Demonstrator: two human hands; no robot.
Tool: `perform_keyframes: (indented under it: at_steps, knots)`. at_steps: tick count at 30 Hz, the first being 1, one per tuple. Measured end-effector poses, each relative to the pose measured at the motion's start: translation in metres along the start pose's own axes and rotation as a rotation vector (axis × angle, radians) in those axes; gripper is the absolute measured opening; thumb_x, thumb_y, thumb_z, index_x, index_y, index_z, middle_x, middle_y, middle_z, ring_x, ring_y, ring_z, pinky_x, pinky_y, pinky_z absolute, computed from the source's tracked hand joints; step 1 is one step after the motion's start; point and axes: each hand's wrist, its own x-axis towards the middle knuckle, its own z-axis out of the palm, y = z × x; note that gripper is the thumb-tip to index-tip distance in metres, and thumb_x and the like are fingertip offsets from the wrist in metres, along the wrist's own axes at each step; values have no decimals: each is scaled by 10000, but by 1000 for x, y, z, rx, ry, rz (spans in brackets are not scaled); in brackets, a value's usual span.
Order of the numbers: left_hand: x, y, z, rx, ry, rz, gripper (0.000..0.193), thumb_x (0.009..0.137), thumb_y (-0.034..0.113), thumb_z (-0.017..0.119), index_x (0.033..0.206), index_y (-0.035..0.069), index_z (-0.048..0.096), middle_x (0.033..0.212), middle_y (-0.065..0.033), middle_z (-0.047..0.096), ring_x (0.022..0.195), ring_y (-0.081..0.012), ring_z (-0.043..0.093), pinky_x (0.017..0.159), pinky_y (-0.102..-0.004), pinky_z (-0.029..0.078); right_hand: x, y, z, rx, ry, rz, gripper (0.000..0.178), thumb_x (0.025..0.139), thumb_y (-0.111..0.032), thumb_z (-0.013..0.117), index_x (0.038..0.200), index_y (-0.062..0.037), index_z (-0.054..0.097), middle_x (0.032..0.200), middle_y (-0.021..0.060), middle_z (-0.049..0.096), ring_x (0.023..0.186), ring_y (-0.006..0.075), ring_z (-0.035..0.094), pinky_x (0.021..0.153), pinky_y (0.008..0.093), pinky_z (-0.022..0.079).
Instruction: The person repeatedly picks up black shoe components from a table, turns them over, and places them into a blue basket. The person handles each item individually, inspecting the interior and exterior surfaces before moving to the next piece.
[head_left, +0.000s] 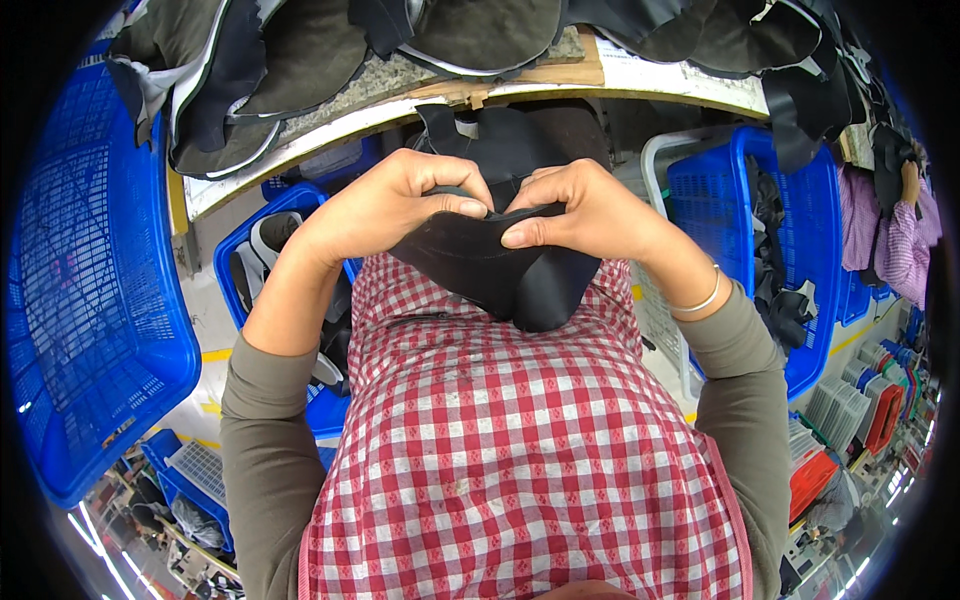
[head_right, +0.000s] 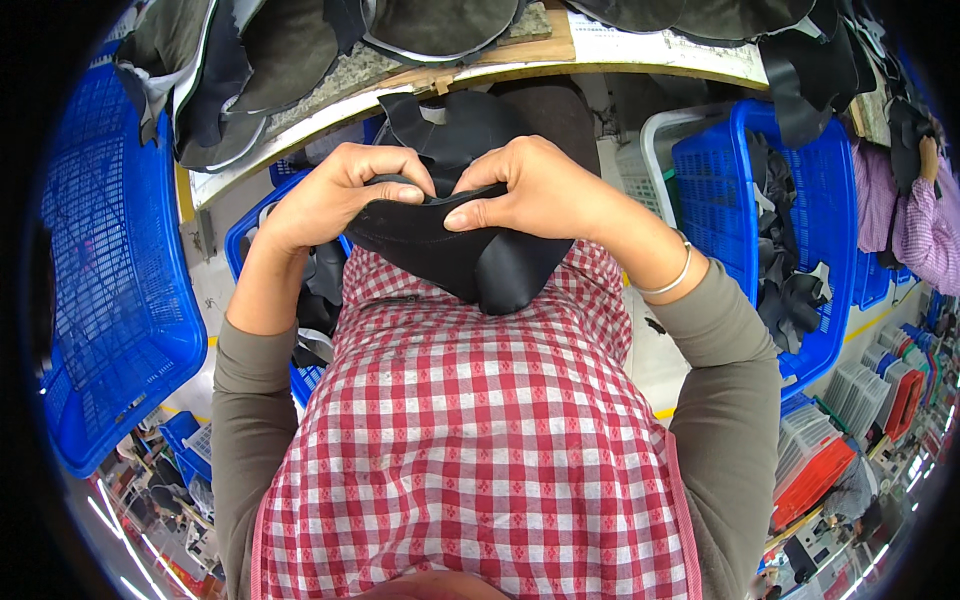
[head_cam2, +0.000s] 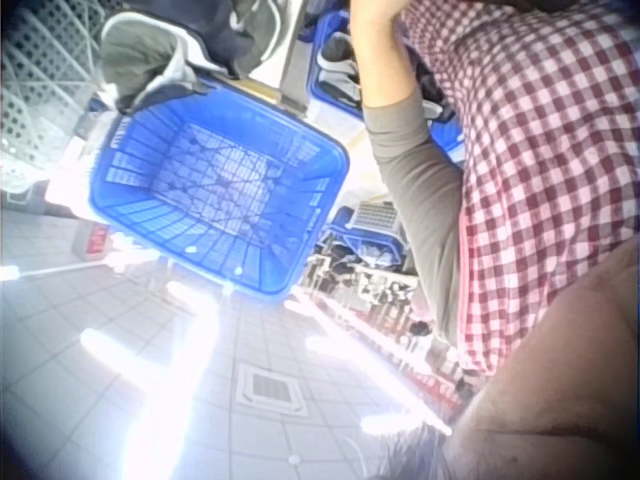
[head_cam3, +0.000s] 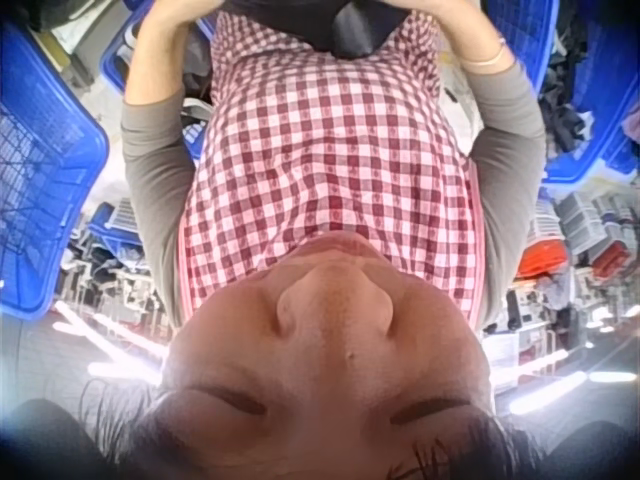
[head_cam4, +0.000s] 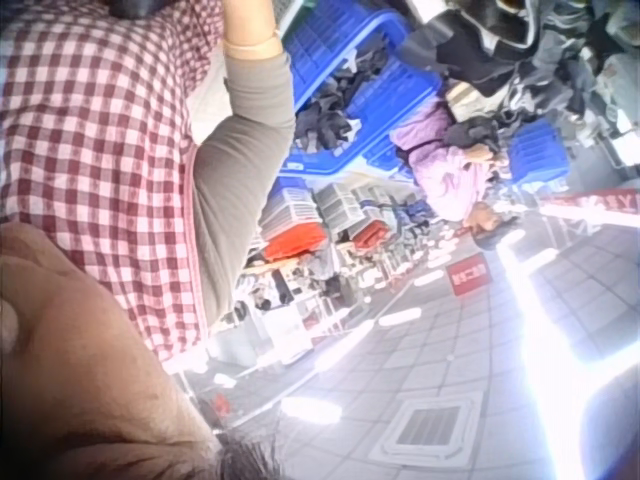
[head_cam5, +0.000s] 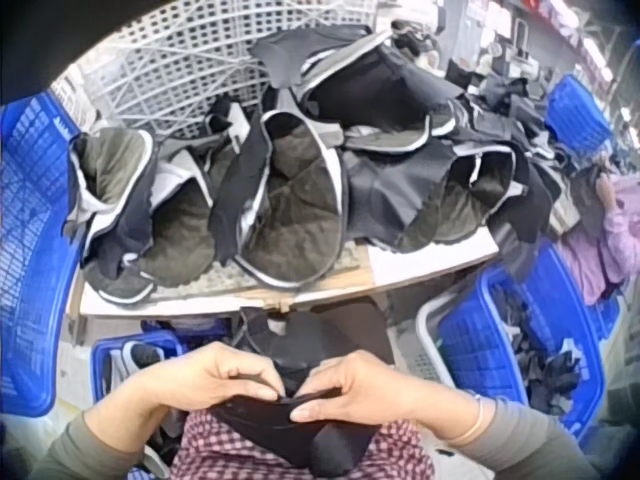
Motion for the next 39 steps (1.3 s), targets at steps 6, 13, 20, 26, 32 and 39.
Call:
perform_keyframes:
  at_steps: [6, 13, 20, 26, 32, 39]
  knots:
    - [-16, -6, 4, -55, 230, -29, 412, 1117, 375, 533, 1007, 5, 677, 908, 16, 612, 896, -85, 540, 841, -272, 462, -10, -1, 9, 12, 177, 150, 247, 848, -258, 882, 940, -35, 829, 853, 112, 779, 750, 167, 717, 688, 305, 546]
    - [-24, -5, 19, -29, 257, -73, 195, 977, 150, 763, 1067, 8, 663, 937, 42, 614, 889, -39, 550, 779, -245, 484, -1, -3, 2, 61, 68, 142, 276, 865, -251, 860, 1028, -35, 804, 833, 86, 770, 747, 130, 697, 696, 303, 531]
    - [-28, -1, 24, -5, 343, -73, 260, 912, 153, 823, 1061, 4, 670, 876, -22, 646, 817, -82, 560, 725, -290, 491, 9, -19, 10, -299, 103, -15, 360, 909, -369, 791, 870, -32, 672, 741, 178, 646, 683, 375, 621, 627, 423, 485]
    - [-33, -3, 37, 69, 485, -161, 235, 886, 116, 832, 1003, 3, 662, 854, -10, 637, 839, -79, 551, 754, -287, 493, 11, -18, 10, -400, 122, -108, 380, 929, -383, 756, 896, -27, 627, 789, 178, 667, 762, 404, 656, 655, 478, 481]
    - [-30, 8, 52, 127, 618, -249, 258, 856, 133, 854, 993, 3, 678, 853, -52, 684, 815, -78, 597, 746, -289, 511, 8, -19, 17, -502, 120, -56, 350, 947, -369, 732, 919, -31, 643, 784, 168, 671, 764, 403, 664, 669, 481, 488]
    - [-23, -2, 52, -30, 617, -80, 179, 930, 145, 784, 1030, 12, 719, 797, -97, 719, 757, -135, 679, 693, -304, 518, 7, -14, 16, -435, 137, -63, 309, 963, -361, 709, 953, -54, 673, 799, 155, 689, 774, 394, 679, 668, 477, 496]
